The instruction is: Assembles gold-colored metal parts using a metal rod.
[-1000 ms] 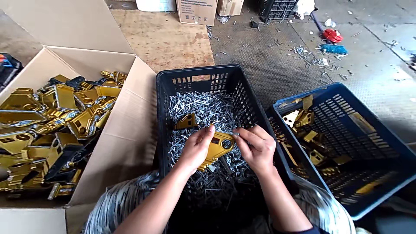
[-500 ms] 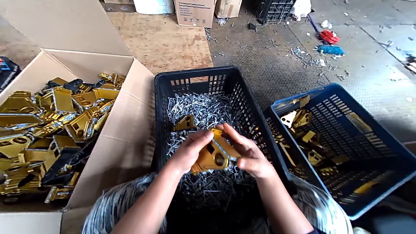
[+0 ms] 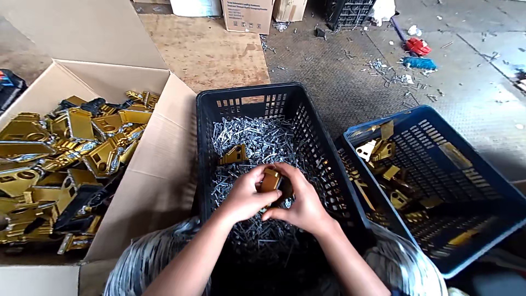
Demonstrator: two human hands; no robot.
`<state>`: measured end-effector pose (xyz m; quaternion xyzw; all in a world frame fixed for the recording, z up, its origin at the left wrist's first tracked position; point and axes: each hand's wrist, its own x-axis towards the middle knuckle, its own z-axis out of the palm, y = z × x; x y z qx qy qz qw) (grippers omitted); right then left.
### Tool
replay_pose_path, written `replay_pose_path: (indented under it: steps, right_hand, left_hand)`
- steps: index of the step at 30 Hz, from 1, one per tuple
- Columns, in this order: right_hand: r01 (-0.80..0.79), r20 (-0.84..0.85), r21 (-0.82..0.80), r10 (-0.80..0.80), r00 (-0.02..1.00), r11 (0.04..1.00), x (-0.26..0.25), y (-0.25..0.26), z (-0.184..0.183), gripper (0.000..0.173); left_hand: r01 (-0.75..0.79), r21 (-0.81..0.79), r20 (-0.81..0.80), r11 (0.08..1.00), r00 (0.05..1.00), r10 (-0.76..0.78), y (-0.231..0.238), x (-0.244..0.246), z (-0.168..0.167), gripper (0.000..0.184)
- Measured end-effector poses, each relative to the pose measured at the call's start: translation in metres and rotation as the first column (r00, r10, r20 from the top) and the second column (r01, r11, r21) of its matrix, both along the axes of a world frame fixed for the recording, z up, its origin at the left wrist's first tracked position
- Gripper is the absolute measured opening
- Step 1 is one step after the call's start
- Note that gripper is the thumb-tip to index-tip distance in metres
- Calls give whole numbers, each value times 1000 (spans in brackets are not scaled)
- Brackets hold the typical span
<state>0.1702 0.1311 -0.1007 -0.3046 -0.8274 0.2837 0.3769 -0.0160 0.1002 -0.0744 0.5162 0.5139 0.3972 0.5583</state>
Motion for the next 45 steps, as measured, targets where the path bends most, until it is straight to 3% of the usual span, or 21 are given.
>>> replay_pose_path:
  steps: [2,5,9,12,14,16,18,19,20,22,24,25,29,31,33,34,36,38,40,42,45]
  right_hand:
    - [-78,-104,-251,54,993,965,8,4,5,61]
    - [-36,-183,-376,-36,982,926,11,6,5,15]
    - [5,-271,-350,-106,957,937,10,3,8,9]
    - [-9,-431,-259,-107,896,966,12,5,13,12]
    - [-105,-481,-197,-3,877,975,11,9,12,13]
    - [-172,-477,-206,54,877,963,8,13,2,14]
    - [-4,-278,-303,-84,957,953,8,15,-15,13]
    - [178,-10,-334,-192,981,926,9,16,-24,17]
    - [325,318,-348,-215,924,879,8,17,-33,27]
    - [469,765,-397,3,643,789,-1,17,-57,46]
    - [515,879,-399,156,450,759,-13,11,-75,51]
    - [516,886,-396,169,431,759,-17,10,-72,49]
    - [586,870,-380,62,488,716,-10,11,-25,42]
    - [591,853,-411,63,519,694,2,7,1,40]
    - [581,825,-311,-90,558,752,11,-6,33,38]
    - [562,734,-187,-265,625,806,16,-18,44,36]
    - [519,289,157,-542,789,840,21,-33,45,32]
    - [493,-27,275,-507,862,825,15,-40,38,39]
    - [459,87,269,-496,864,847,5,-47,23,40]
    - [456,332,100,-461,823,884,-2,-48,18,34]
    - [436,77,168,-452,888,884,0,-46,29,36]
  left_hand:
    - [34,3,48,999,998,-34,0,-3,-2,58]
    - [77,15,41,997,996,-78,0,-1,-1,59]
    - [70,3,80,998,994,-70,0,1,-1,60]
    - [132,-286,355,949,935,-23,0,-5,5,59]
    - [139,-413,545,900,830,122,1,-4,9,63]
    - [-43,-451,588,892,737,333,4,2,15,46]
    - [-262,-421,566,868,672,478,10,3,12,40]
    - [-352,-385,551,853,654,518,14,2,7,49]
    - [-419,-345,545,840,640,543,16,1,4,54]
    - [-456,-295,587,840,607,536,17,0,5,48]
    - [-431,-271,666,861,562,491,15,2,7,34]
    - [-412,-269,699,871,539,470,14,2,7,33]
    - [-436,-327,747,839,424,511,12,5,10,47]
    - [-477,-301,732,826,439,521,12,5,10,56]
    - [-533,-227,699,815,493,518,14,6,8,66]
    - [-557,-185,685,809,517,513,14,6,7,69]
    - [-596,-123,663,794,546,513,14,8,4,75]
    - [-606,-102,648,789,561,515,14,11,2,74]
    - [-607,-92,643,789,569,512,14,12,1,71]
    - [-610,-82,632,788,580,514,15,13,-4,68]
    - [-628,-118,620,769,558,551,18,14,-9,69]
